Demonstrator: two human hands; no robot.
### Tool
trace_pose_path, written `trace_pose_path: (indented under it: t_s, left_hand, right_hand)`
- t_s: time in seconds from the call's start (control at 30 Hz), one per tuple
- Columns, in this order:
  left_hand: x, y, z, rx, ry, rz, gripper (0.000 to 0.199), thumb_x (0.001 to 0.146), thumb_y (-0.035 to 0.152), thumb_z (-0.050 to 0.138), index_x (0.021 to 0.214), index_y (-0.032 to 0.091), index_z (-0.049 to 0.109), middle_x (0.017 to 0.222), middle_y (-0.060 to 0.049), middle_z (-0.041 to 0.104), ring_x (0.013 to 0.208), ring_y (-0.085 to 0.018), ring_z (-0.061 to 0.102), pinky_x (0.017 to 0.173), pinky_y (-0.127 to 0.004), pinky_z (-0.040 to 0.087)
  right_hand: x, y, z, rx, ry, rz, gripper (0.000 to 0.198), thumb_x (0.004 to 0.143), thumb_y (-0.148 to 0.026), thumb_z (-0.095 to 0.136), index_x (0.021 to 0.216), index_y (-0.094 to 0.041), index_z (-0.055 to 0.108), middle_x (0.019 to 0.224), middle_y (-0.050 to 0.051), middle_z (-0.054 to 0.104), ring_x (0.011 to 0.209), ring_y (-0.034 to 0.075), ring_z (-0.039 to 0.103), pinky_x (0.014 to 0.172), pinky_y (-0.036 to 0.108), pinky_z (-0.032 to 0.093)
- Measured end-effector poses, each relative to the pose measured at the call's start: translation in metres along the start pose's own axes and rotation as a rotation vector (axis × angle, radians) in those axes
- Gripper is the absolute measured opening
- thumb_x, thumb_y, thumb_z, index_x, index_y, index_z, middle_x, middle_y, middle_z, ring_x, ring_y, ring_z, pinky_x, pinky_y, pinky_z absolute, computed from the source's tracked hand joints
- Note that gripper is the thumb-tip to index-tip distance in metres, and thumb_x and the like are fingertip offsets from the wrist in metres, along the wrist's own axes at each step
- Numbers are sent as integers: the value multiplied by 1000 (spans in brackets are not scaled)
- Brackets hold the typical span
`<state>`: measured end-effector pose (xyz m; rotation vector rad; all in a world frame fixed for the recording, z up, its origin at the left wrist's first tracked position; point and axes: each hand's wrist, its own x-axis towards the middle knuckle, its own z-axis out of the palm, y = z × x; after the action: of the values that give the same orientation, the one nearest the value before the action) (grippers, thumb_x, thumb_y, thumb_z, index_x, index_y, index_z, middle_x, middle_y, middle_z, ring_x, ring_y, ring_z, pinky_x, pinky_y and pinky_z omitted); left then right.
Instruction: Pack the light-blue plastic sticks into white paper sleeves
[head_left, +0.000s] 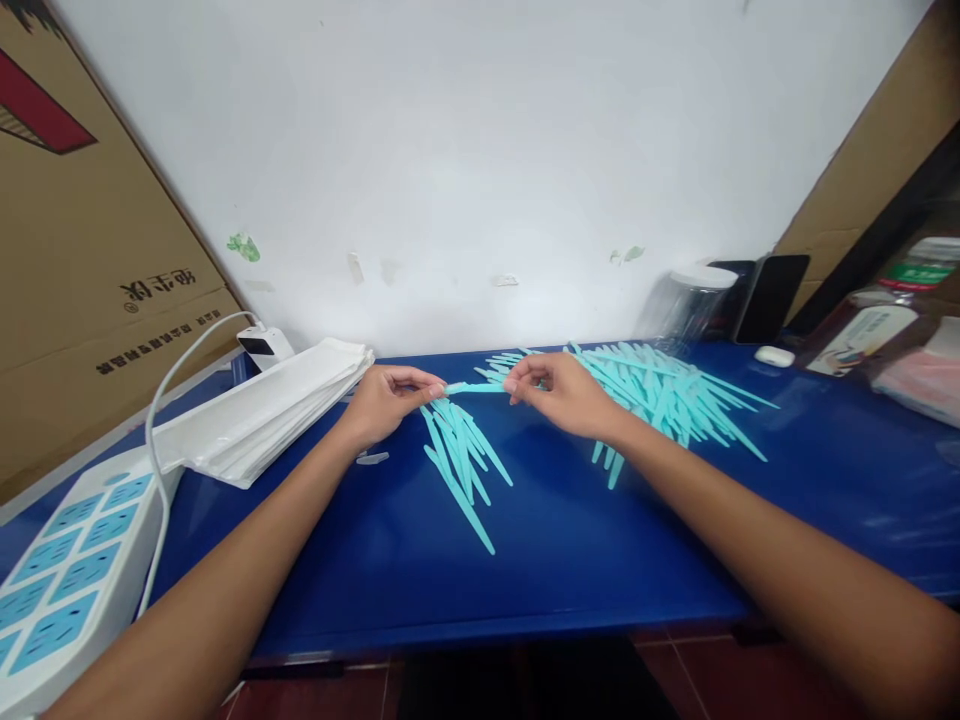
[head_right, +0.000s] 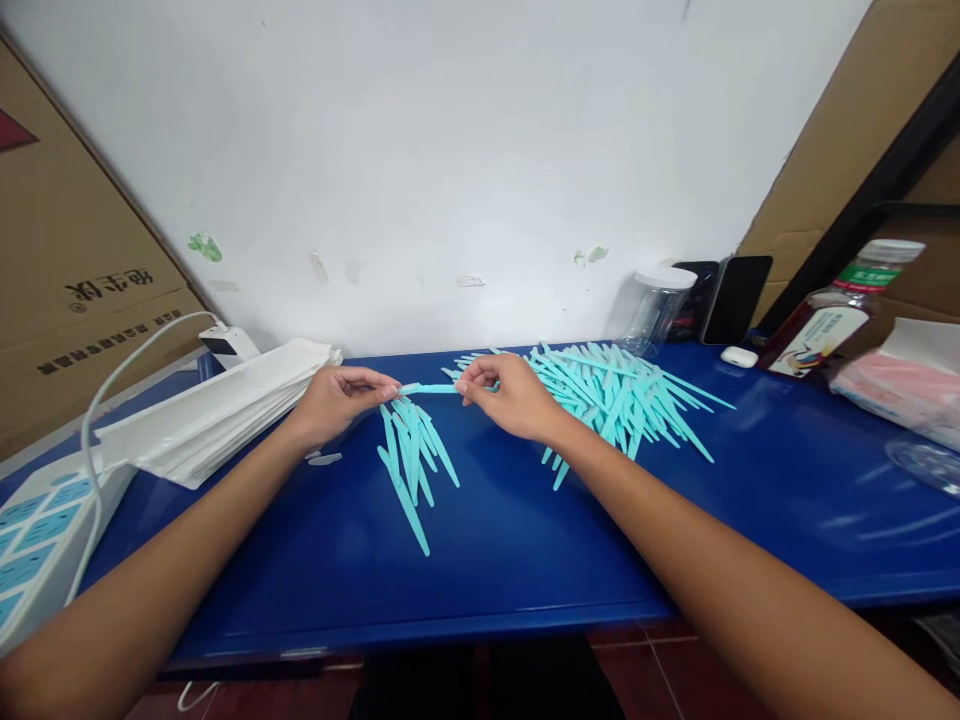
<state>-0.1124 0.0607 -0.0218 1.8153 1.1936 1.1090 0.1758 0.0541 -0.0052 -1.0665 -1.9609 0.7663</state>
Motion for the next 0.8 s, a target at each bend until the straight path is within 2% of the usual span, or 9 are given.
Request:
trace_pose_path:
  t_s: [0.1, 0.2, 0.27, 0.33, 0.4, 0.5, 0.57, 0.63, 0.8]
  left_hand:
    - [-1, 6, 5, 11, -16, 19, 44, 79, 56, 87, 99, 17, 84, 97, -12, 83, 89, -28, 78, 84, -40, 61]
    - [2, 4, -4, 98, 99, 83, 45, 87, 55, 78, 113, 18, 80, 108, -12, 82, 100, -29, 76, 90, -41, 59]
    - [5, -3, -18, 313, 207, 120, 41, 92, 51, 73, 120, 21, 77, 113, -11, 81, 105, -30, 74, 94, -43, 57]
    - [8, -15, -34, 631, 274, 121, 32, 93, 43, 70, 117, 23, 78, 109, -10, 80, 105, -33, 70, 98, -47, 53]
    - [8, -26, -46, 839, 267, 116, 29, 94, 40, 66, 114, 23, 80, 110, -13, 78, 112, -37, 65, 103, -52, 48]
    - [8, -37, -53, 944, 173, 112, 30, 94, 39, 63, 111, 22, 81, 117, -17, 75, 117, -41, 61, 105, -55, 46]
    - [8, -41, -52, 950, 143, 113, 32, 94, 38, 62, 113, 22, 81, 119, -17, 75, 118, -41, 61, 105, -55, 46]
    - [9, -44, -51, 902, 149, 111, 32, 93, 35, 61, 116, 24, 81, 121, -16, 76, 120, -41, 62, 106, -54, 46]
    - [11, -48, -50, 760, 134, 79, 24, 89, 30, 64, 103, 26, 84, 119, -13, 79, 115, -39, 70, 104, -52, 49]
  right_hand:
    - [1, -1, 2, 4, -10, -50, 18, 94, -33, 66, 87, -18, 74, 79, 4, 78, 79, 19, 72, 83, 32, 51]
    - [6, 2, -10, -89, 115, -9, 16, 92, -29, 65, 87, -18, 75, 82, 5, 79, 80, 20, 72, 81, 31, 51]
    - [10, 12, -27, -236, 261, 76, 15, 90, -28, 66, 86, -18, 76, 86, 7, 80, 82, 22, 73, 78, 32, 51]
    - [14, 27, -45, -465, 324, 196, 14, 87, -29, 69, 82, -18, 77, 87, 10, 80, 82, 25, 71, 76, 34, 49]
    - [15, 41, -58, -669, 260, 267, 16, 85, -28, 71, 74, -18, 77, 75, 11, 76, 81, 28, 69, 74, 36, 48]
    - [14, 48, -64, -840, 187, 263, 16, 82, -23, 71, 68, -18, 77, 69, 13, 72, 92, 33, 68, 80, 40, 49]
    - [12, 41, -58, -826, 212, 190, 13, 84, -22, 70, 75, -18, 79, 81, 15, 76, 98, 34, 67, 83, 40, 49]
    - [8, 26, -43, -709, 220, 118, 17, 89, -29, 68, 83, -18, 79, 91, 14, 79, 92, 30, 68, 79, 38, 48]
    - [-8, -5, 7, -342, -44, 105, 43, 91, -61, 68, 75, -21, 72, 82, 8, 77, 72, 22, 67, 62, 33, 44]
